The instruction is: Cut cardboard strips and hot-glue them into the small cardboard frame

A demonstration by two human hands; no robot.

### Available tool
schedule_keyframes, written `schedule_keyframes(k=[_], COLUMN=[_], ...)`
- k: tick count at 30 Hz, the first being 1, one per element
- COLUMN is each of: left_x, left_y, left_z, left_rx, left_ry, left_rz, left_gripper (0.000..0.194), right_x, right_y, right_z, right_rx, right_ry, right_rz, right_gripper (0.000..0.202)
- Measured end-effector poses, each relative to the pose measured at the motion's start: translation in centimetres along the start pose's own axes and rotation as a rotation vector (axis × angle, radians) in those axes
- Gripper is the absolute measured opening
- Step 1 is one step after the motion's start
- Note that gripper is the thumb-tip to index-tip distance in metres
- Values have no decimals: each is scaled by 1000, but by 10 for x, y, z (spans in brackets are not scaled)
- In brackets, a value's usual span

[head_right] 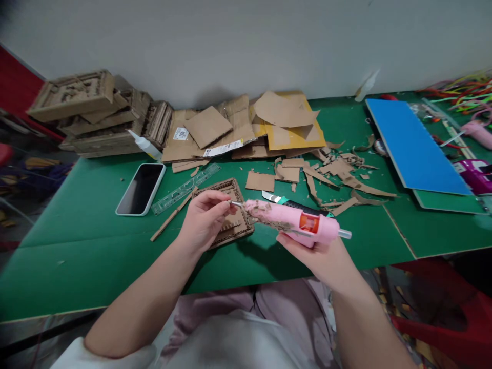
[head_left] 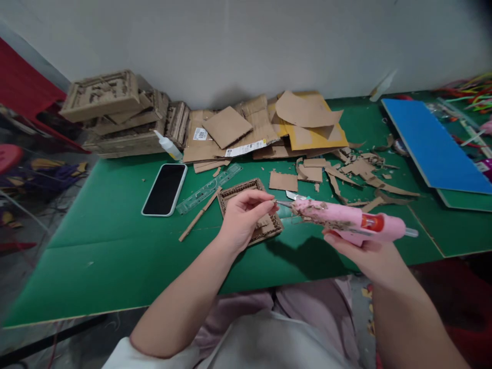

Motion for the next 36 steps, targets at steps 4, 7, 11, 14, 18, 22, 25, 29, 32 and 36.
schedule_keyframes(k=[4, 7, 11, 14, 18, 22, 25, 29, 32, 36], left_x=[1, 1, 1, 0, 0, 1, 2, 2, 1, 2], left_y=[0, 0, 1, 1, 1, 0, 1, 2, 2, 1], left_z=[0, 0, 0, -1, -1, 0, 0, 0, -1, 0], left_rx=[-3, -7, -6, 4, -6, -9, 5, 14, 22, 24], left_ry=[14, 20, 10, -1, 6, 17, 9, 5, -2, 2], left_rz=[0, 4, 15, 21, 25, 27, 27, 35, 37, 40], left_gripper=[17, 16, 16, 17, 15, 13, 15, 16, 16, 16], right_x=[-1, -2, -1, 0, 1, 1, 2, 2, 1, 0], right_y=[1, 1, 1, 2, 3, 3, 3, 3, 3, 2], right_z=[0, 0, 0, 0, 0, -1, -2, -2, -2, -2], right_rx=[8, 1, 11, 37, 38, 36, 25, 7, 4, -1], right_ry=[8, 7, -7, -17, -16, -15, 15, 45, 54, 59], right_rz=[16, 9, 32, 50, 88, 101, 99, 94, 87, 72], right_gripper=[10, 9, 11, 10, 8, 10, 12, 12, 11, 12])
Point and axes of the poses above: each hand's wrist, its own y-axis away from the middle knuckle, its own z-axis out of the palm, x = y × z, the point moved 4 cm from there along -y, towards the middle knuckle, and after that the axes turned 8 degrees about x, right-handed, at the moved point
